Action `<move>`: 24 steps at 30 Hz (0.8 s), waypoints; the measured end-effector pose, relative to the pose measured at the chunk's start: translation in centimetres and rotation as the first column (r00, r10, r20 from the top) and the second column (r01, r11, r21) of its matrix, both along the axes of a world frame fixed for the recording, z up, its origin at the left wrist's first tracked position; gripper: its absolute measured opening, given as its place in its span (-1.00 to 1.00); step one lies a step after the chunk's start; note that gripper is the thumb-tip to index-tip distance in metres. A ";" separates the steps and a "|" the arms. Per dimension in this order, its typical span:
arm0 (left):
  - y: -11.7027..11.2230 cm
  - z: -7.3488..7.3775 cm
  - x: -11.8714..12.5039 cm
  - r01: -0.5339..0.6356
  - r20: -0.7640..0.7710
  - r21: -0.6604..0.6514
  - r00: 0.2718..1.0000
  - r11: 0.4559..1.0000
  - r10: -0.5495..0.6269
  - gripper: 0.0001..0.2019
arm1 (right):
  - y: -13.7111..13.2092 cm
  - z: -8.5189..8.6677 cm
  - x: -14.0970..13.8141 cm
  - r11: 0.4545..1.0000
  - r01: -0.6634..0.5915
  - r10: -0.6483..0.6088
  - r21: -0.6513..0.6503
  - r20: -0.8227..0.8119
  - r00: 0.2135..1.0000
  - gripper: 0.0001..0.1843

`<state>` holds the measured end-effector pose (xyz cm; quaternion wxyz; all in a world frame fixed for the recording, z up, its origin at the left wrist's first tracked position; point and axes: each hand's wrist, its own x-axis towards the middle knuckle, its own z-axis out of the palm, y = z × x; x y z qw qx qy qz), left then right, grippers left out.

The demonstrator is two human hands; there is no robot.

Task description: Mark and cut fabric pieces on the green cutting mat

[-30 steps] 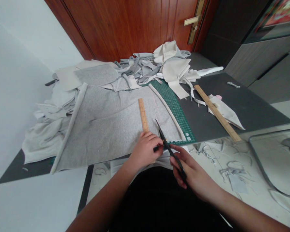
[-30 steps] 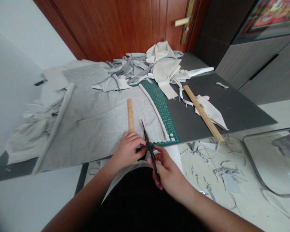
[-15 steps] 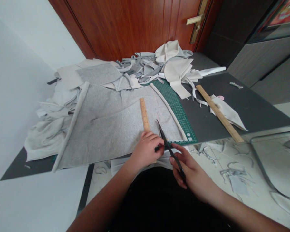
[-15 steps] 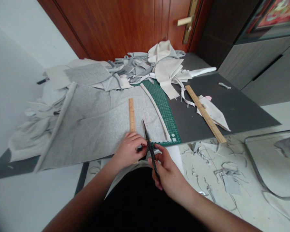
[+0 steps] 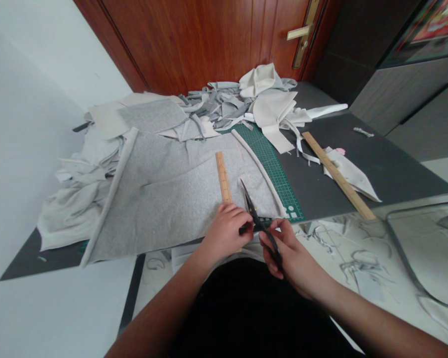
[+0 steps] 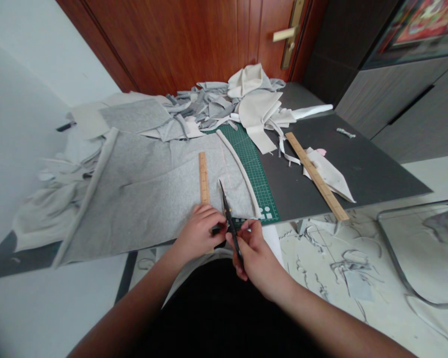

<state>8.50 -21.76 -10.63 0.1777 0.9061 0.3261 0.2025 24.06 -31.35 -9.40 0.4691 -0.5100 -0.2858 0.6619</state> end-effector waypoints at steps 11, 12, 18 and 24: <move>0.0 0.0 0.0 -0.003 -0.002 0.009 1.000 1.000 0.003 -0.91 | 0.2 -0.3 -0.4 1.000 0.004 -0.003 0.025 -0.020 1.000 -0.37; 0.0 0.0 0.0 -0.003 -0.001 0.006 1.000 1.000 0.003 -0.91 | 0.2 -0.3 -0.4 1.000 0.009 -0.009 0.020 -0.022 1.000 -0.36; 0.0 -0.1 -0.1 0.003 0.023 0.008 1.000 1.000 -0.003 -0.89 | 0.8 0.3 -0.2 1.000 0.029 -0.029 -0.007 -0.029 0.999 -0.34; 0.0 -0.3 0.0 -0.017 -0.019 0.024 1.000 1.000 0.018 -0.91 | 1.6 0.8 -0.1 0.999 0.032 -0.032 -0.017 -0.009 0.999 -0.30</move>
